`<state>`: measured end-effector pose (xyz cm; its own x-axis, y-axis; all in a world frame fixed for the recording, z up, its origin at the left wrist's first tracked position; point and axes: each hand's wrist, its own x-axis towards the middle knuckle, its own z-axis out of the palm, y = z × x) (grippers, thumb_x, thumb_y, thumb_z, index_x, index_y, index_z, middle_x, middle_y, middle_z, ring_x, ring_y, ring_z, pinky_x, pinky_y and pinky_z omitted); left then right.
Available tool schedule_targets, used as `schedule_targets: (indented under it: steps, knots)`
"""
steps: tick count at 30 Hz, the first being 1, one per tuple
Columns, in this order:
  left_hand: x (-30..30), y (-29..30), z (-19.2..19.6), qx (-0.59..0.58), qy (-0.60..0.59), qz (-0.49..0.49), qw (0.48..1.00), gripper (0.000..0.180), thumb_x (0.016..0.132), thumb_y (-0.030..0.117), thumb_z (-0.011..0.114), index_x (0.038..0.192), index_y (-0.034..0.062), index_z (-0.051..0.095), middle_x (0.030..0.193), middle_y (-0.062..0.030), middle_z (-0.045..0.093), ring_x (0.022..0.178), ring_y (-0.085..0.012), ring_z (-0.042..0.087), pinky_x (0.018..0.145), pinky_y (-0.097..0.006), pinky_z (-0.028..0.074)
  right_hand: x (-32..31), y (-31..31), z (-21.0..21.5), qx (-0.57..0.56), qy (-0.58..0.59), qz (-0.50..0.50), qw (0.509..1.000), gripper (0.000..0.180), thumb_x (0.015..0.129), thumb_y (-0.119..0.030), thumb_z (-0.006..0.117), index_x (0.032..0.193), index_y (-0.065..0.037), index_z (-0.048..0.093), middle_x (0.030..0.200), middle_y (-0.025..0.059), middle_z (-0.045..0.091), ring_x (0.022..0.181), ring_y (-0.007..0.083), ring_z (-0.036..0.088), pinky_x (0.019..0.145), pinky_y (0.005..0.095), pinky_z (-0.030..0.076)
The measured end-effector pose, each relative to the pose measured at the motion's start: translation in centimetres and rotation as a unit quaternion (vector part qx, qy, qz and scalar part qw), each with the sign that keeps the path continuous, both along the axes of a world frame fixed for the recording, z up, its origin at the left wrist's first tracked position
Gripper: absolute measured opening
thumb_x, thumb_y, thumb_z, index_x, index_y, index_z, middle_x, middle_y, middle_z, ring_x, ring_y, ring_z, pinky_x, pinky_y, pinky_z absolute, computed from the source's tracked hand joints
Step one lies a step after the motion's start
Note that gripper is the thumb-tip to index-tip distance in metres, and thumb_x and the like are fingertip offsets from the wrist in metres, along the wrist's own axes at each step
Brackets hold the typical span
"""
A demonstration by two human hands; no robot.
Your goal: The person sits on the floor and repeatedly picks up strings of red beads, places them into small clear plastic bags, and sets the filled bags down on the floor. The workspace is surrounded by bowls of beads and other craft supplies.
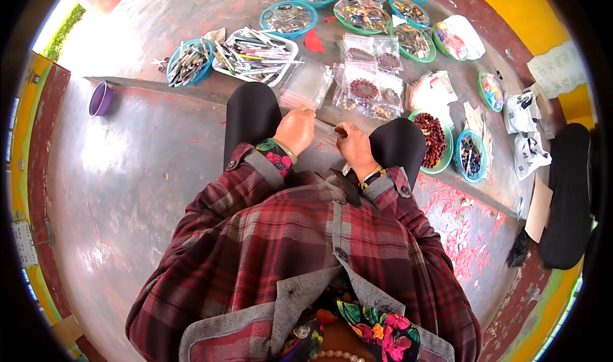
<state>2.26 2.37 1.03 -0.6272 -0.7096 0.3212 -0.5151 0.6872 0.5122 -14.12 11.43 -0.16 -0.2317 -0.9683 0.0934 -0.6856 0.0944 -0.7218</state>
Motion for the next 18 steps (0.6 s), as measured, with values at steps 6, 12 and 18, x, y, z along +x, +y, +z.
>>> schedule_targets:
  steps: [6,12,18]
  knots:
    - [0.5,0.0,-0.7,0.084,-0.011,-0.078,0.993,0.021,0.072,-0.002,0.051,0.091,-0.0005,0.061,0.092,-0.0186,0.059,0.089,-0.0358,0.057,0.074,-0.040,0.047,-0.9,-0.3,-0.9,0.076,-0.029,-0.013,0.997,0.024,0.070,-0.003,0.056,0.094,-0.005,0.059,0.088,0.0157,0.064,0.084,0.0316,0.061,0.074,0.0378,0.047]
    - [0.5,-0.5,-2.4,0.064,0.044,-0.171,0.982,0.022,0.072,-0.001,0.050,0.090,0.0003,0.063,0.085,-0.0197,0.061,0.081,-0.0374,0.058,0.073,-0.041,0.048,-0.7,0.1,0.4,-0.029,0.007,0.008,1.000,0.027,0.069,-0.005,0.061,0.096,-0.005,0.059,0.094,0.0149,0.062,0.089,0.0316,0.059,0.077,0.0388,0.047]
    - [0.0,-0.5,1.1,0.425,0.016,0.023,0.905,0.024,0.077,0.002,0.048,0.093,-0.0057,0.064,0.078,-0.0163,0.065,0.065,-0.0235,0.064,0.053,-0.032,0.053,2.3,1.3,5.9,-0.205,0.092,0.157,0.962,0.029,0.069,-0.004,0.058,0.098,-0.005,0.056,0.094,0.0157,0.059,0.090,0.0328,0.057,0.075,0.0410,0.047]
